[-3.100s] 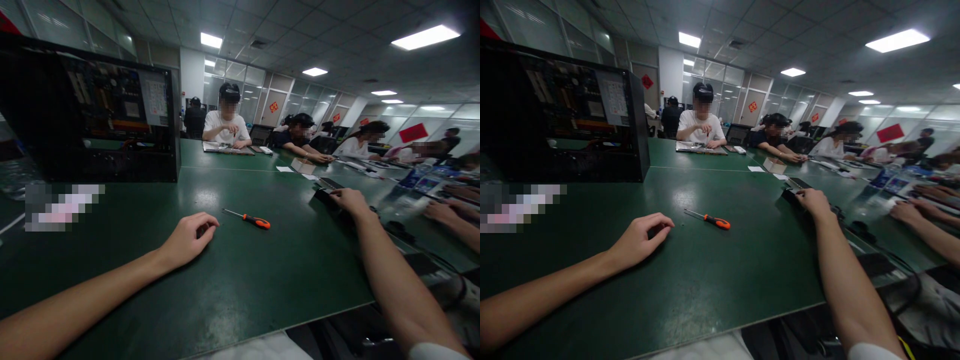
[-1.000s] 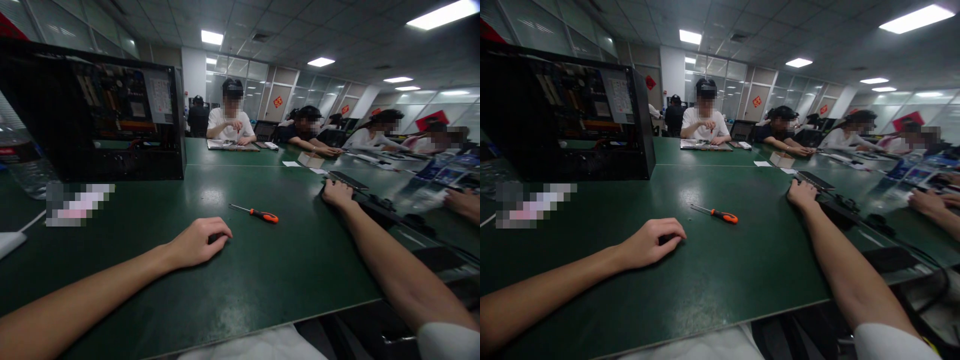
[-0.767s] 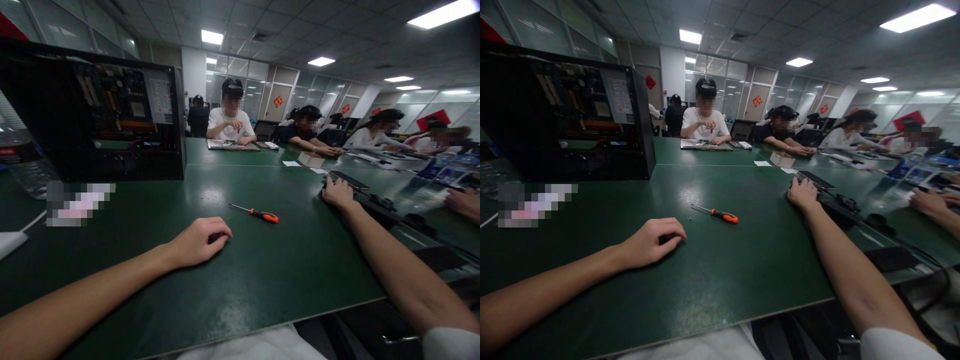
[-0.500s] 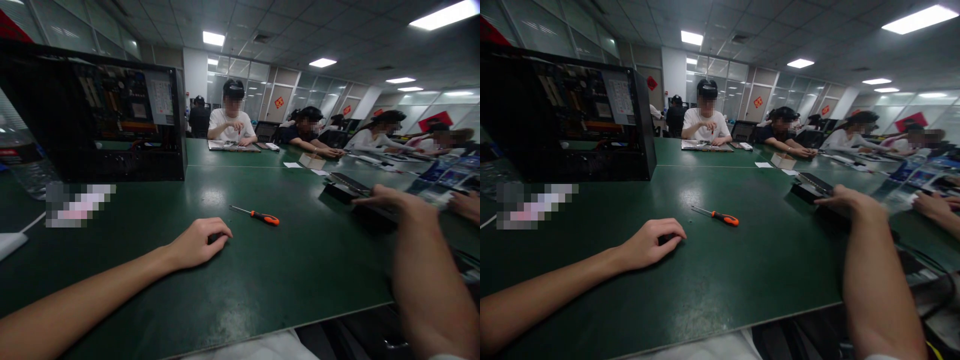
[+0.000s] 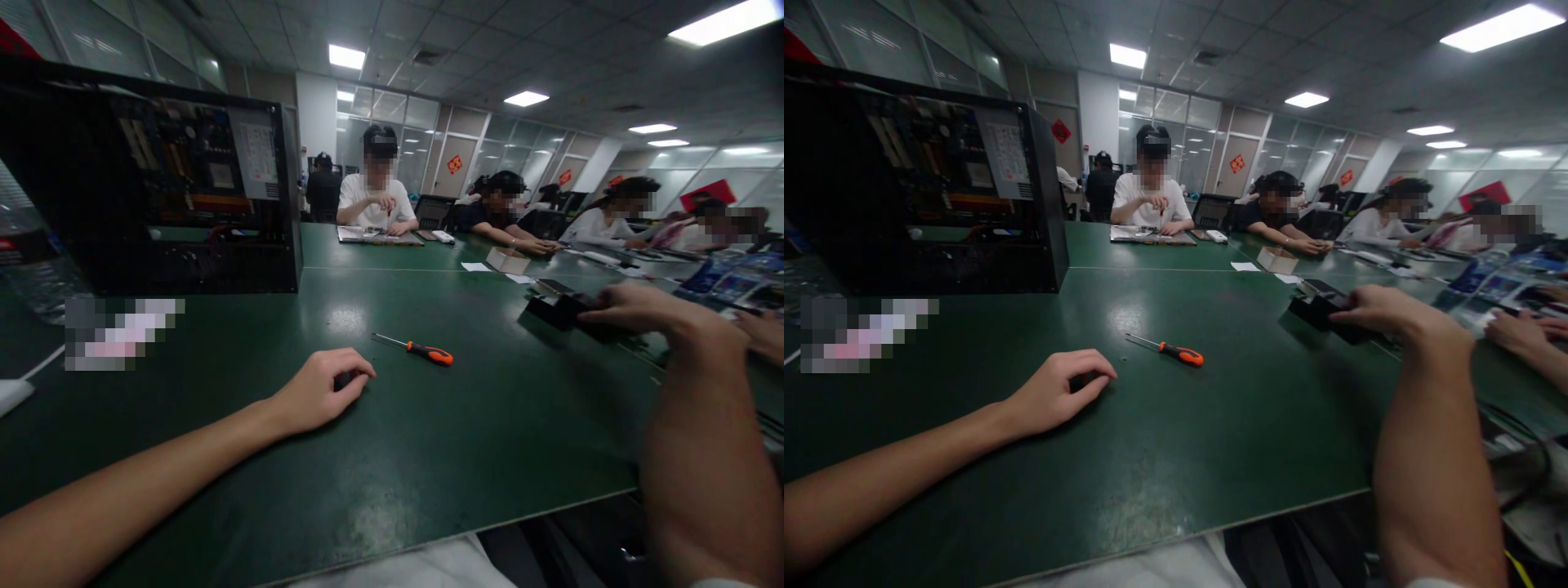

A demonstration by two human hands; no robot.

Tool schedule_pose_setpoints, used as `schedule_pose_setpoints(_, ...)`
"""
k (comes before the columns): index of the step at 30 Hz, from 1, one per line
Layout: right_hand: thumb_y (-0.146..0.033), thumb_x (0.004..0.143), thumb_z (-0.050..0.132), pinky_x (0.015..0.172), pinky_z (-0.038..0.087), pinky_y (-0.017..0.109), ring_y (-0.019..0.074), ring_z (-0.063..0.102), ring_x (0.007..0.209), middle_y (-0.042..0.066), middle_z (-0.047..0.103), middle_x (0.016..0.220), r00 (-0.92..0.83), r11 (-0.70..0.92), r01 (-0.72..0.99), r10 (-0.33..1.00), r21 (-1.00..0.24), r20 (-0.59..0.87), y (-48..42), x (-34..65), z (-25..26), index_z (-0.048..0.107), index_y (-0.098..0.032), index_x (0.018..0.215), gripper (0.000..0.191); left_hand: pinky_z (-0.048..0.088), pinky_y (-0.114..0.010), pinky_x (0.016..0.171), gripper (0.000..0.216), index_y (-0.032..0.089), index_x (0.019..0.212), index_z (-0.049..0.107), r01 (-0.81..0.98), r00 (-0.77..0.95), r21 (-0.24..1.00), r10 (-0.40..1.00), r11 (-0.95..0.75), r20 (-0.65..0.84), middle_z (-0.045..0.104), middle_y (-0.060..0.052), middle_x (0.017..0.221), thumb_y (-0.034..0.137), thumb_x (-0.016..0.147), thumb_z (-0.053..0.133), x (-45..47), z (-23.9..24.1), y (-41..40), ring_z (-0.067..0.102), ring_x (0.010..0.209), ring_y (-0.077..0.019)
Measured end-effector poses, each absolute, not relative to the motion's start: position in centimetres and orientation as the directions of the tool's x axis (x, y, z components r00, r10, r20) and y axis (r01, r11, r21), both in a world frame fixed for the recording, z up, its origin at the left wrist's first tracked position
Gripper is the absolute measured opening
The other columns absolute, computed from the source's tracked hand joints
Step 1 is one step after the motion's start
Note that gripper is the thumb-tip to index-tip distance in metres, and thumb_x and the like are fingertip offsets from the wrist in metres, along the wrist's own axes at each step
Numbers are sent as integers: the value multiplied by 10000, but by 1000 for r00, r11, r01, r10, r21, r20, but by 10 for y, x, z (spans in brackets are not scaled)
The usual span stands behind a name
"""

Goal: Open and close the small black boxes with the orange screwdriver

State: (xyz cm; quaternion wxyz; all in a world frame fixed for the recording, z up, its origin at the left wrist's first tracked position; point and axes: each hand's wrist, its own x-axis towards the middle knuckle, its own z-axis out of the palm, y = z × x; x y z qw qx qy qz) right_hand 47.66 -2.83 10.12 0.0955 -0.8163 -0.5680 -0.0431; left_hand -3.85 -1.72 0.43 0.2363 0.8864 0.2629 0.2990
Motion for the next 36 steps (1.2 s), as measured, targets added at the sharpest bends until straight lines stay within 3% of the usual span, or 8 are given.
schedule_pose_setpoints(3, -427, 869, 674, 681, 433, 343, 227, 613, 757, 134, 691, 900, 76, -39, 982, 978, -184, 194, -20, 403, 112, 598, -190, 924, 254, 519, -292, 765, 191, 177, 1085, 703, 353, 591, 627, 685, -695, 426, 726, -56, 1017, 234, 946, 586, -38, 7, -17, 668, 858, -183)
schedule_pose_setpoints(7, -530, 910, 596, 688, 395, 304, 190, 553, 759, 69, 636, 908, -454, 497, 842, 863, -211, 220, -13, 295, 98, 521, -197, 981, 349, 540, -341, 856, 373, 187, 1285, 597, 323, 454, 701, 754, -635, 474, 681, -100, 1214, 310, 935, 628, -38, 4, -12, 663, 1053, -231)
schedule_pose_setpoints(11, -474, 933, 597, 699, 375, 292, 185, 560, 794, 63, 633, 936, -700, 705, 682, 706, -195, 108, -10, 226, 68, 523, -190, 1020, 306, 533, -404, 951, 539, 198, 1378, 510, 300, 441, 723, 762, -622, 473, 605, -137, 1379, 347, 890, 684, -39, 1, -11, 617, 1209, -278)
schedule_pose_setpoints(22, -633, 952, 520, 909, 471, 393, 271, 615, 1079, 178, 629, 1242, -663, 691, 673, 722, -265, 199, 6, 242, 44, 513, -156, 1246, 560, 524, -407, 976, 502, 156, 1260, 652, 370, 618, 665, 706, -649, 345, 708, -115, 1234, 368, 818, 760, -19, 17, 8, 670, 1108, -283)
schedule_pose_setpoints(26, -625, 900, 607, 739, 483, 321, 241, 665, 907, 129, 701, 1079, -597, 563, 799, 784, -212, -170, 8, 265, 58, 513, -149, 1316, 640, 524, -380, 920, 375, 170, 1141, 739, 364, 714, 644, 646, -673, 271, 755, -88, 1136, 365, 822, 754, -10, 26, 20, 691, 1033, -265)
schedule_pose_setpoints(29, -429, 909, 635, 621, 429, 261, 179, 649, 760, 88, 719, 972, -596, 573, 801, 739, -171, -314, 13, 263, 67, 610, -146, 1217, 419, 527, -369, 913, 391, 181, 1170, 740, 374, 697, 668, 670, -643, 255, 765, -74, 1143, 363, 823, 757, -10, 21, 22, 702, 1015, -259)
schedule_pose_setpoints(32, -289, 904, 594, 650, 423, 249, 158, 640, 772, 84, 726, 978, -651, 645, 756, 722, -112, -235, 23, 254, 90, 689, -142, 1136, 291, 545, -352, 885, 419, 189, 1217, 727, 372, 661, 731, 716, -572, 225, 766, -65, 1158, 385, 847, 740, -13, 12, 20, 712, 1002, -254)
schedule_pose_setpoints(36, -457, 938, 569, 661, 415, 251, 152, 628, 773, 60, 725, 954, -707, 702, 704, 707, -110, -15, 25, 247, 142, 742, -167, 1096, 373, 545, -354, 904, 412, 195, 1217, 734, 366, 642, 751, 733, -550, 225, 771, -54, 1146, 391, 855, 732, -15, 9, 15, 711, 1019, -261)
